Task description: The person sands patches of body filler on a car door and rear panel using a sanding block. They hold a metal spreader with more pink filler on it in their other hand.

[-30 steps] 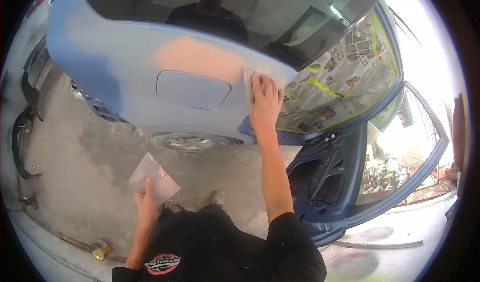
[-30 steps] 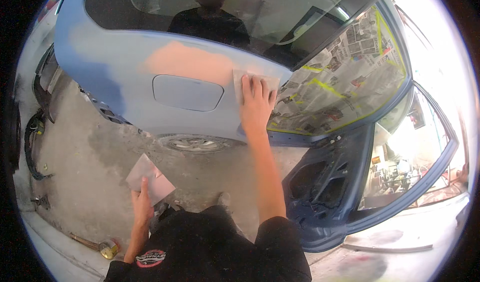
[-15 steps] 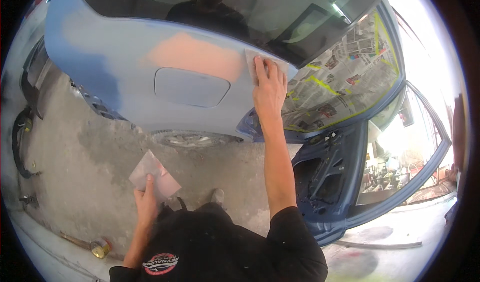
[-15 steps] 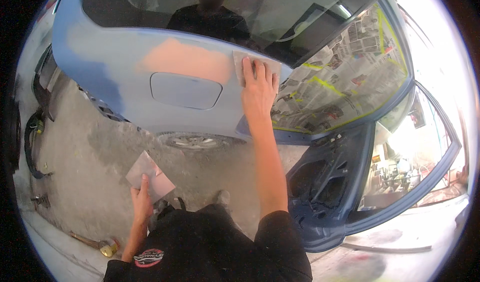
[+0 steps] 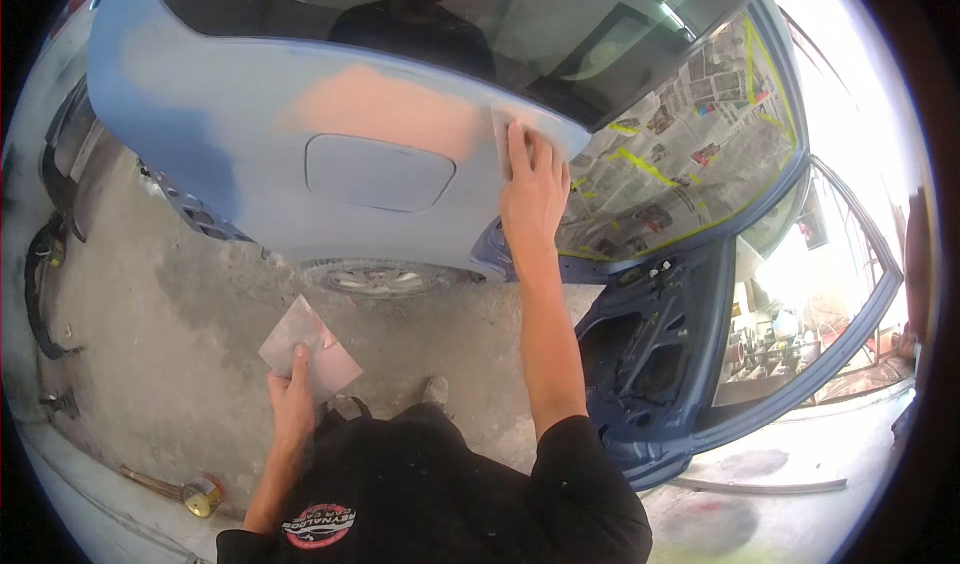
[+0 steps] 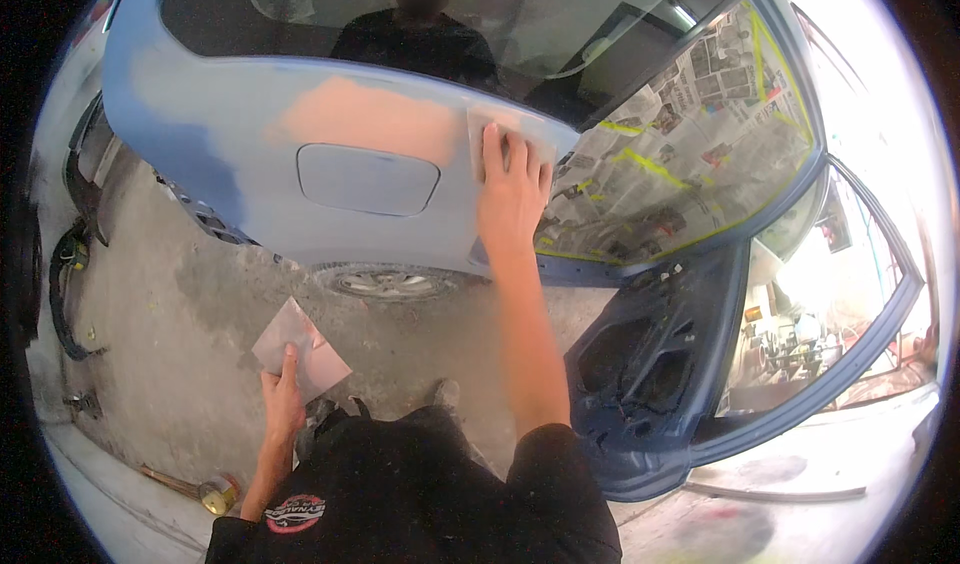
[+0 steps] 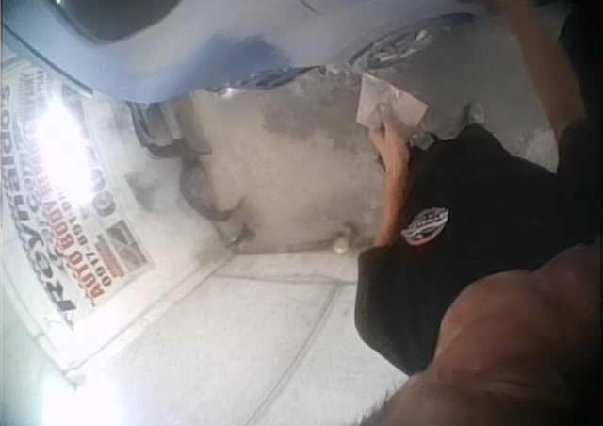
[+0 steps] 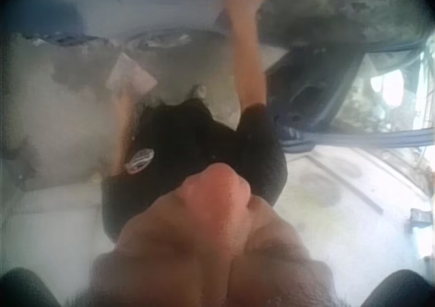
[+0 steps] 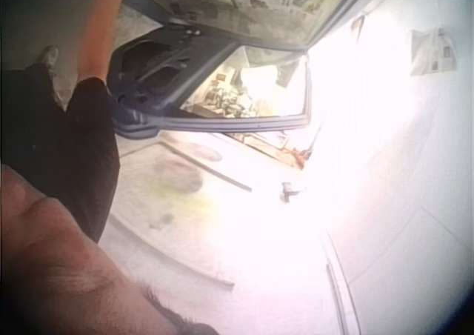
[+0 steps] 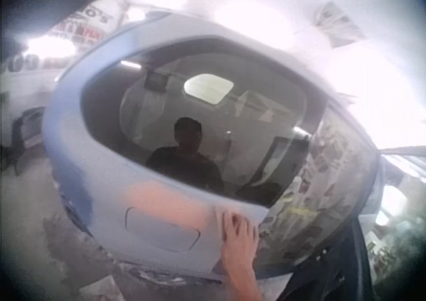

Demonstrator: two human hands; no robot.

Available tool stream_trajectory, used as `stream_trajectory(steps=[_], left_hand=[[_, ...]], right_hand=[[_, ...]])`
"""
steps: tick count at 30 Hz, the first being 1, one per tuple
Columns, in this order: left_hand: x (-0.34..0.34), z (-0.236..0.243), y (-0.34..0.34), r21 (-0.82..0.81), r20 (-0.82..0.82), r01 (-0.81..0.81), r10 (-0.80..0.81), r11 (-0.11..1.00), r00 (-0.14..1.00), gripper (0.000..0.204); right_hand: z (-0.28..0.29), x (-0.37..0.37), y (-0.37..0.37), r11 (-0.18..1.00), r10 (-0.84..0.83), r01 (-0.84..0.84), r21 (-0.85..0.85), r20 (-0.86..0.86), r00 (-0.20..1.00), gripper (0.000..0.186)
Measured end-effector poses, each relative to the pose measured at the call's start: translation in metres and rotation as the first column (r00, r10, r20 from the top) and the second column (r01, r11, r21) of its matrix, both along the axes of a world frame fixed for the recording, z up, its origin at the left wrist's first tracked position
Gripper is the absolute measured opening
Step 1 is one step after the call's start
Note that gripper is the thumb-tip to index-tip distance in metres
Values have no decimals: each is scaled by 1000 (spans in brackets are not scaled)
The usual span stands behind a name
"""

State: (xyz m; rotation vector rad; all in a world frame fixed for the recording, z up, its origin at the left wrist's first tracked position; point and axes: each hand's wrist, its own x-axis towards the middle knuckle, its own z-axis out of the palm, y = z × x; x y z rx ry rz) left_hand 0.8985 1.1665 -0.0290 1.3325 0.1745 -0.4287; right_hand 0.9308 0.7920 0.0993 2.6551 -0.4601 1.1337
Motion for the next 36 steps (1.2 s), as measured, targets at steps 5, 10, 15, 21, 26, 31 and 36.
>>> stream_trajectory(steps=[5, 10, 15, 21, 26, 31, 36], left_hand=[[-3, 0, 0, 3, -10, -10, 10, 1000, 1000, 39], [-1, -6, 4, 28, -94, 34, -31, 999, 995, 44], [3, -16, 4, 122, -73, 29, -20, 992, 997, 45], [6, -15, -1, 78, -85, 10, -4, 997, 996, 39], [8, -4, -5, 115, -81, 21, -12, 993, 997, 38], [7, -5, -6, 55, -33, -22, 24, 998, 999, 37], [7, -5, -11, 48, -86, -6, 10, 999, 996, 37]], right_hand=[[8, 13, -17, 997, -13, 14, -70, 13, 1000, 51], [2, 12, -18, 999, -7, 6, -44, -14, 1000, 54], [-15, 9, -9, 997, -6, 2, -74, -51, 999, 57], [-72, 0, 3, 993, 0, -5, -121, -35, 999, 56], [-103, -14, 7, 985, -32, 20, -172, -66, 997, 56], [-67, -26, 4, 1000, 13, -14, 19, 12, 1000, 57], [-9, 0, -11, 998, 31, -28, -56, 56, 998, 57]])
